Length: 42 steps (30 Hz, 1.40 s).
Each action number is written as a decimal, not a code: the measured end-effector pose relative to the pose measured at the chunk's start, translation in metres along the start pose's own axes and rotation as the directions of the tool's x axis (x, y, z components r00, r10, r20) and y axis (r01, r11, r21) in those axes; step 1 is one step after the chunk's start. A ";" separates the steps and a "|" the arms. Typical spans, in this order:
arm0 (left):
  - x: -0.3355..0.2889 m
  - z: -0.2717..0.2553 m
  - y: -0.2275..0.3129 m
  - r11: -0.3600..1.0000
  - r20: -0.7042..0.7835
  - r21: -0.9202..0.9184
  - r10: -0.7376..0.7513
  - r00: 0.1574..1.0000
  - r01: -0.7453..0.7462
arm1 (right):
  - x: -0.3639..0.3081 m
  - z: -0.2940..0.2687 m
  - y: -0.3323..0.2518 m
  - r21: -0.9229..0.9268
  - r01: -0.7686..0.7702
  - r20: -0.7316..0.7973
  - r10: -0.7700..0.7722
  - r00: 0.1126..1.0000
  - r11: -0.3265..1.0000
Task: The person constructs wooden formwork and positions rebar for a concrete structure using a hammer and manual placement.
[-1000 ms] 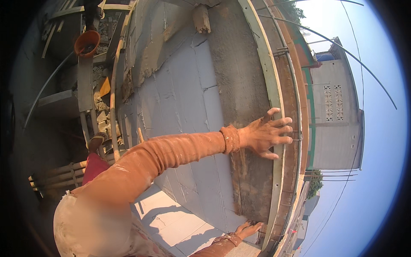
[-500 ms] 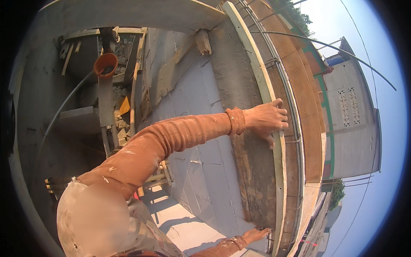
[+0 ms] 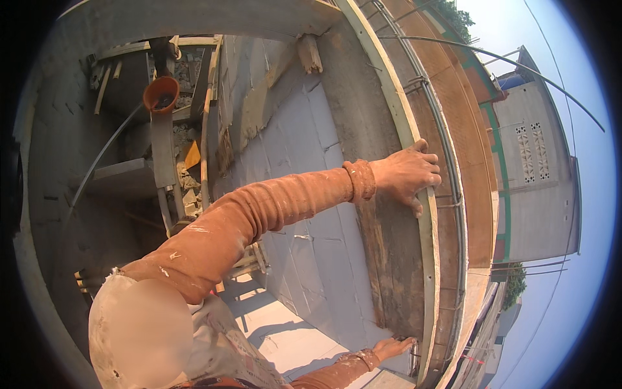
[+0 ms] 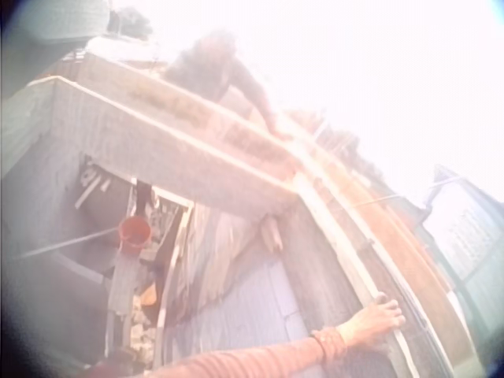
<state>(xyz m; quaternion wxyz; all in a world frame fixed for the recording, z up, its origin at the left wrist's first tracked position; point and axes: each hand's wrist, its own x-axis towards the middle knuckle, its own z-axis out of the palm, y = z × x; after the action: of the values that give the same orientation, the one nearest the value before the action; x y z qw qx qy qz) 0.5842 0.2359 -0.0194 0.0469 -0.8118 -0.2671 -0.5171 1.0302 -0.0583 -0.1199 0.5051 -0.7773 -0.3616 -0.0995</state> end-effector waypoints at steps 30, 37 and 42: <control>0.002 0.012 0.068 0.987 -0.162 0.148 0.088 0.983 -0.064 | -0.009 0.016 -0.031 0.711 -0.106 -0.032 0.183 0.983 0.696; -0.049 0.101 0.199 0.886 0.366 -0.463 0.211 0.906 -0.019 | -0.007 0.025 -0.028 0.722 -0.031 -0.120 0.169 0.978 0.691; -0.051 0.167 0.239 0.812 0.652 -0.503 0.131 0.747 0.297 | -0.008 0.028 -0.025 0.625 -0.008 -0.193 0.165 0.967 0.781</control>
<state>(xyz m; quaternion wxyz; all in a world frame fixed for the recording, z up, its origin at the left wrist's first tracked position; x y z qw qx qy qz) 0.8190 0.0707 -0.0928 -0.3233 -0.9016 -0.1340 -0.2542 1.0018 -0.0316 -0.1191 0.7753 -0.5669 -0.2749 -0.0439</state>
